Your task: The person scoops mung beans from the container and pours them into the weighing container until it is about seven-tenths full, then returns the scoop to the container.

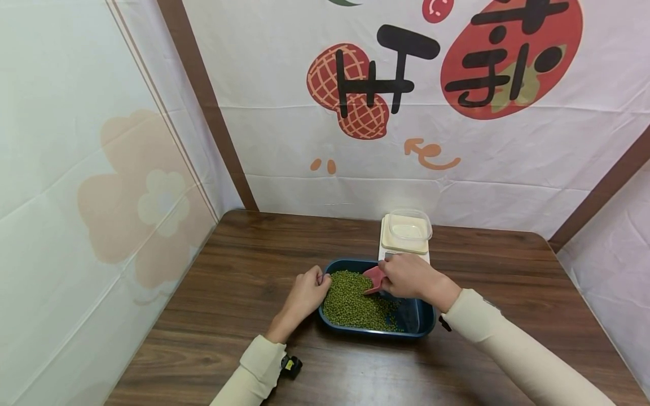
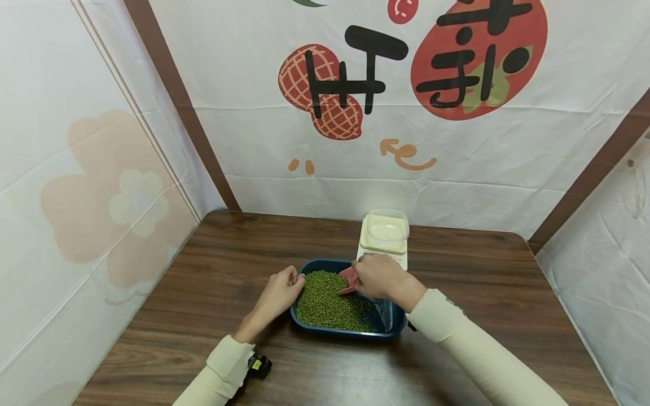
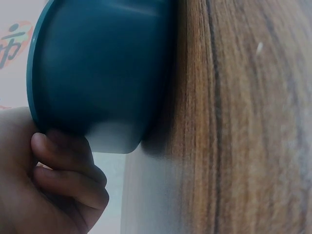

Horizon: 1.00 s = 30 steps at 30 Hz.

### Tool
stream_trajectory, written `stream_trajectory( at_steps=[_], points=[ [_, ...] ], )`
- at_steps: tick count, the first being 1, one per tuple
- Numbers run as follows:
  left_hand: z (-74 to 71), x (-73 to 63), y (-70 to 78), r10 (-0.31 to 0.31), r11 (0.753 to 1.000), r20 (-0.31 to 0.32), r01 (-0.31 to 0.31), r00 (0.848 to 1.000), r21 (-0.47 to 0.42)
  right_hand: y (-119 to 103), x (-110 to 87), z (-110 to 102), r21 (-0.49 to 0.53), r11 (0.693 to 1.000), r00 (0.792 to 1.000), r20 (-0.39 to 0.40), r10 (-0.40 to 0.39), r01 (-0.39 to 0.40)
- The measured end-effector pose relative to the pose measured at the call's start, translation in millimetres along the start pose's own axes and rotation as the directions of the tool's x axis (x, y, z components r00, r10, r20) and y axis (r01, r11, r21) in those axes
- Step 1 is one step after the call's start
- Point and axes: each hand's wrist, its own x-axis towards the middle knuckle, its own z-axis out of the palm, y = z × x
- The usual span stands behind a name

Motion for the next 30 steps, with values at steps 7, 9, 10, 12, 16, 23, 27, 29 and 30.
stream_trajectory(
  at_steps=[7, 9, 10, 12, 16, 23, 27, 29, 30],
  points=[
    [0.3, -0.5, 0.7, -0.007, 1.0, 0.006, 0.007, 1.0, -0.015, -2.2, 3.1, 1.0, 0.004, 1.0, 1.0, 0.016, -0.001, 0.001],
    [0.4, -0.6, 1.0, -0.005, 1.0, 0.004, 0.005, 1.0, -0.012, -2.9, 3.6, 1.0, 0.006, 1.0, 1.0, 0.018, 0.002, -0.003],
    [0.4, -0.6, 1.3, -0.004, 1.0, 0.003, 0.004, 1.0, -0.013, -3.3, 3.8, 1.0, 0.006, 1.0, 1.0, 0.018, 0.005, -0.005],
    [0.1, -0.6, 1.3, -0.006, 1.0, 0.002, 0.006, 1.0, -0.015, -4.0, 4.4, 0.9, 0.008, 1.0, 1.0, 0.02, 0.01, -0.01],
    [1.1, 0.3, -2.2, 0.005, 0.999, -0.003, -0.005, 1.0, -0.036, -5.6, 5.4, 1.1, 0.027, 0.999, 0.999, 0.028, 0.022, -0.023],
    [14.8, 9.6, -28.1, 0.117, 0.992, -0.058, -0.119, 0.992, -0.04, -8.5, 7.8, 3.1, 0.068, 0.997, 0.999, 0.032, 0.042, -0.044],
    [6.9, 3.3, -13.4, 0.058, 0.996, -0.03, -0.06, 0.998, -0.066, -8.9, 9.5, 4.9, 0.083, 0.995, 0.998, 0.042, 0.053, -0.056],
    [2.7, 0.6, -5.8, 0.02, 0.997, -0.01, -0.02, 1.0, -0.07, -9.0, 10.2, 6.0, 0.081, 0.995, 0.998, 0.047, 0.052, -0.055],
    [2.3, 0.3, -4.3, 0.009, 0.998, -0.005, -0.009, 1.0, -0.061, -8.9, 10.5, 6.6, 0.08, 0.995, 0.997, 0.05, 0.05, -0.054]
  ],
)
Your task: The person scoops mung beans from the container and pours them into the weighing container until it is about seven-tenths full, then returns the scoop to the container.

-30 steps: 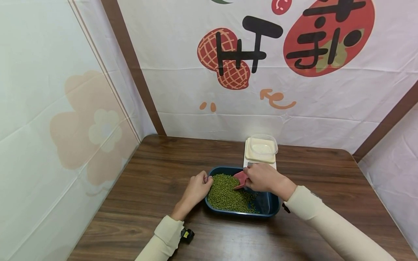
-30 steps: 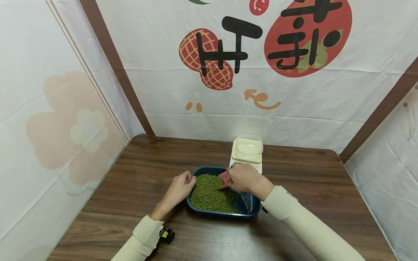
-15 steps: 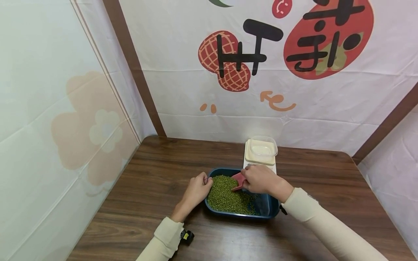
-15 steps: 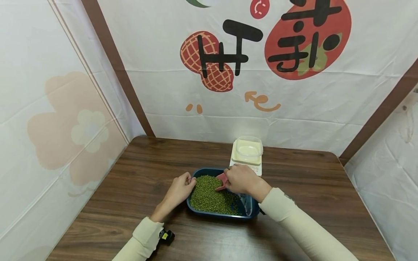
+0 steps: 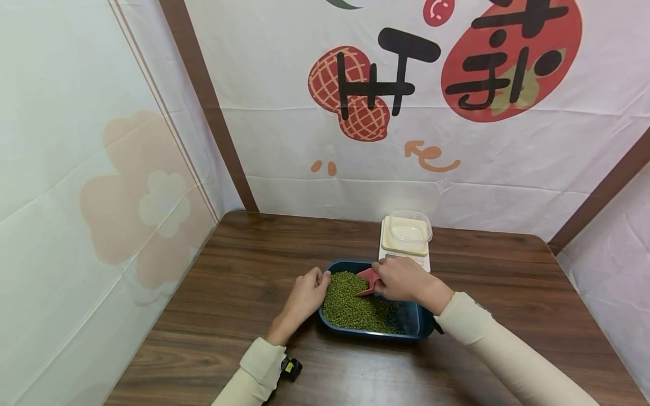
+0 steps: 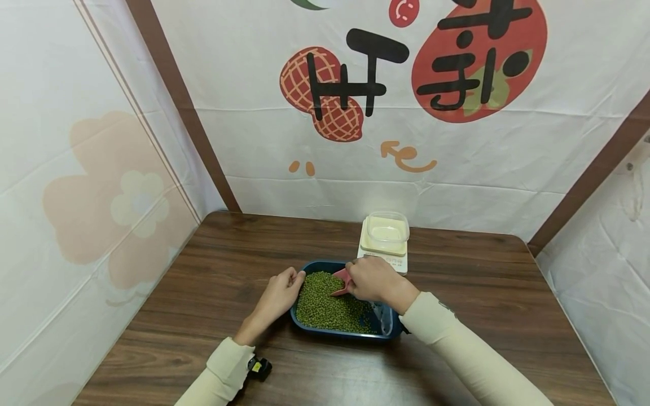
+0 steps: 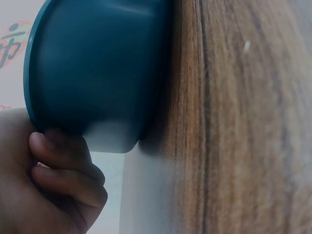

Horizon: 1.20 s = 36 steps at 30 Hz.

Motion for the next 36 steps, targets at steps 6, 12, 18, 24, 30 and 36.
stream_trajectory(
  at_steps=[6, 12, 18, 24, 30, 36],
  points=[
    [-0.8, -1.0, 4.2, -0.022, 0.999, 0.004, 0.022, 1.0, 0.033, -0.2, 2.6, 3.1, -0.002, 1.0, 1.0, 0.006, -0.006, 0.006],
    [-1.1, -1.5, 4.0, -0.01, 1.0, -0.001, 0.01, 1.0, 0.018, -1.2, 5.0, 5.6, -0.013, 1.0, 1.0, -0.008, -0.024, 0.024],
    [-1.1, -1.3, 3.0, 0.002, 1.0, 0.013, -0.002, 1.0, 0.013, -2.9, 6.4, 8.0, -0.024, 0.999, 0.999, -0.034, -0.032, 0.031],
    [-0.8, -1.1, 2.5, 0.006, 1.0, 0.022, -0.006, 1.0, 0.011, -4.6, 8.2, 8.7, -0.004, 1.0, 1.0, -0.023, -0.02, 0.02],
    [-0.1, -0.4, 4.5, -0.012, 0.999, 0.013, 0.012, 1.0, 0.037, -8.8, 10.4, 9.8, 0.015, 1.0, 1.0, -0.029, -0.007, 0.008],
    [0.0, -0.4, 5.2, -0.016, 0.998, 0.008, 0.016, 1.0, 0.053, -10.5, 13.0, 11.8, 0.005, 1.0, 1.0, -0.029, -0.002, 0.002]
  ],
)
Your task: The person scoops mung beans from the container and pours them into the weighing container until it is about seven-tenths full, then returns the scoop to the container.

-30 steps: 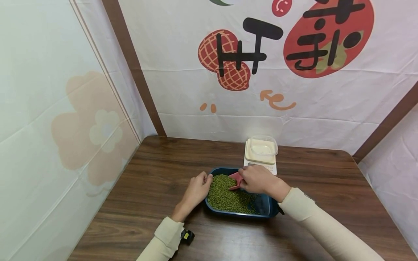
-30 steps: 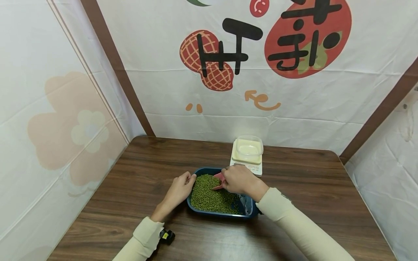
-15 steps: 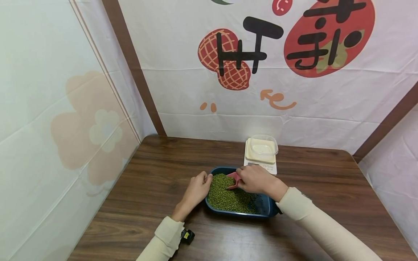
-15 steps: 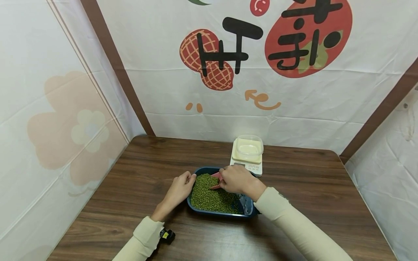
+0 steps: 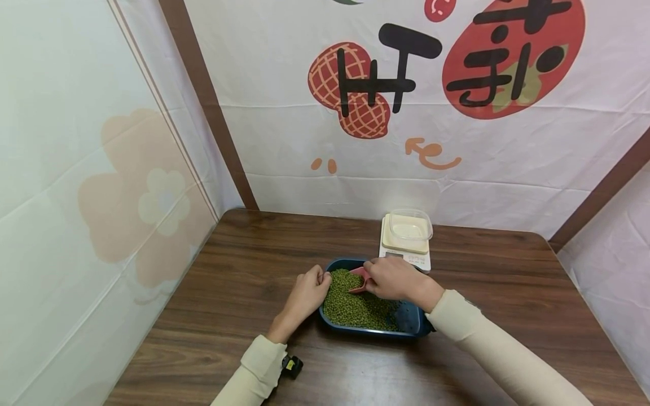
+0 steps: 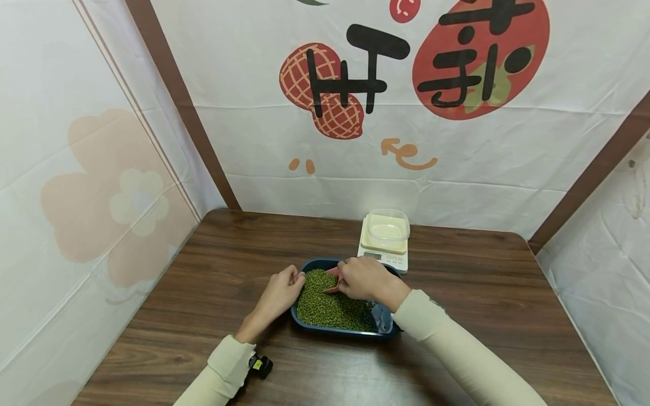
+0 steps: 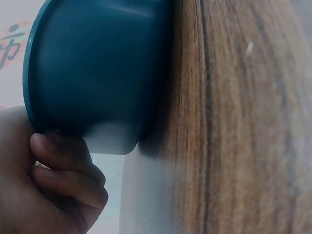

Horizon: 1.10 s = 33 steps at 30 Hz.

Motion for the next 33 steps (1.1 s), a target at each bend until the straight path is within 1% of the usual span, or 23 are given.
stream_trajectory(
  at_steps=[6, 15, 18, 23, 27, 30, 33],
  points=[
    [-0.4, 0.8, -0.1, 0.0, 1.0, 0.001, 0.0, 1.0, -0.004, -1.8, 4.1, -2.3, 0.02, 1.0, 0.999, 0.049, 0.001, -0.002],
    [-0.1, 1.8, -1.0, 0.004, 1.0, 0.003, -0.004, 1.0, 0.0, -5.5, 9.2, -0.8, 0.028, 1.0, 0.999, 0.053, 0.008, -0.009],
    [0.1, 1.7, -1.8, 0.006, 1.0, 0.001, -0.006, 1.0, 0.0, -6.8, 10.0, -0.7, 0.036, 0.999, 0.996, 0.082, 0.015, -0.018],
    [0.3, 0.5, -2.4, 0.009, 1.0, -0.006, -0.009, 1.0, 0.0, -7.8, 10.8, 0.3, 0.079, 0.996, 0.99, 0.139, 0.036, -0.047],
    [0.0, -0.3, -1.5, 0.005, 1.0, -0.008, -0.005, 1.0, 0.0, -6.8, 11.1, 0.8, 0.108, 0.992, 0.985, 0.167, 0.049, -0.068],
    [-0.2, -0.5, -1.4, 0.005, 1.0, -0.008, -0.005, 1.0, 0.001, -5.7, 10.9, 0.9, 0.119, 0.99, 0.983, 0.177, 0.05, -0.072],
    [-0.3, -0.3, -1.5, 0.007, 1.0, -0.009, -0.007, 1.0, 0.003, -4.0, 10.8, 1.9, 0.119, 0.991, 0.985, 0.17, 0.037, -0.057]
  ],
)
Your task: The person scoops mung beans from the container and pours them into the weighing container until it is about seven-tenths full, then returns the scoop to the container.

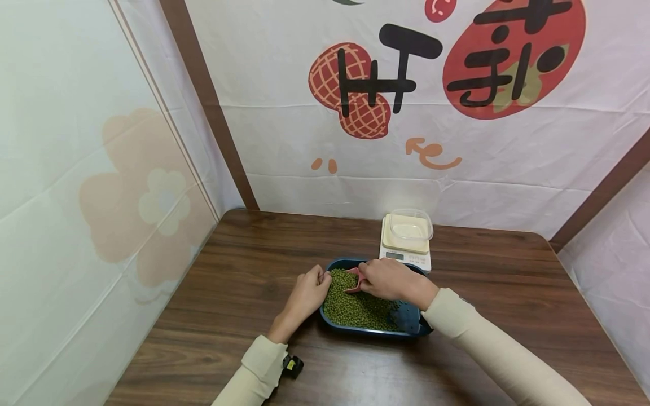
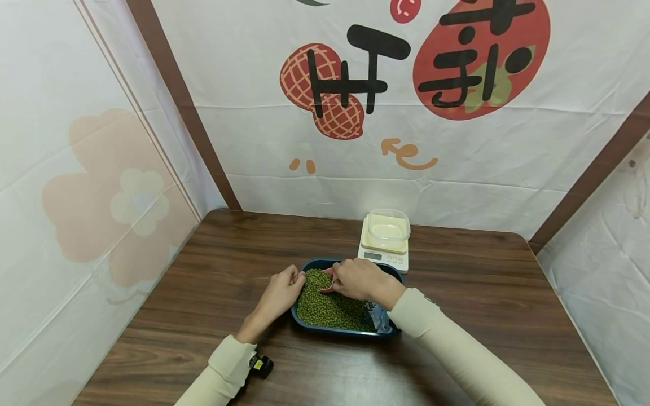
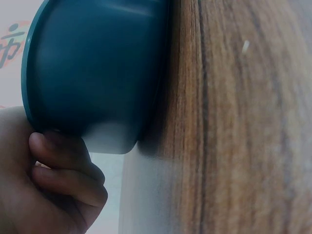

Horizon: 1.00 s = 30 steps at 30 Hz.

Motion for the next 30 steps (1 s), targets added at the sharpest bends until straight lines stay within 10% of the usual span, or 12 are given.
stream_trajectory(
  at_steps=[30],
  points=[
    [0.0, 0.0, -1.8, 0.011, 0.999, 0.026, -0.01, 1.0, -0.033, 7.1, -8.0, -4.7, 0.083, 0.996, 1.0, 0.0, 0.014, -0.014]
  ],
)
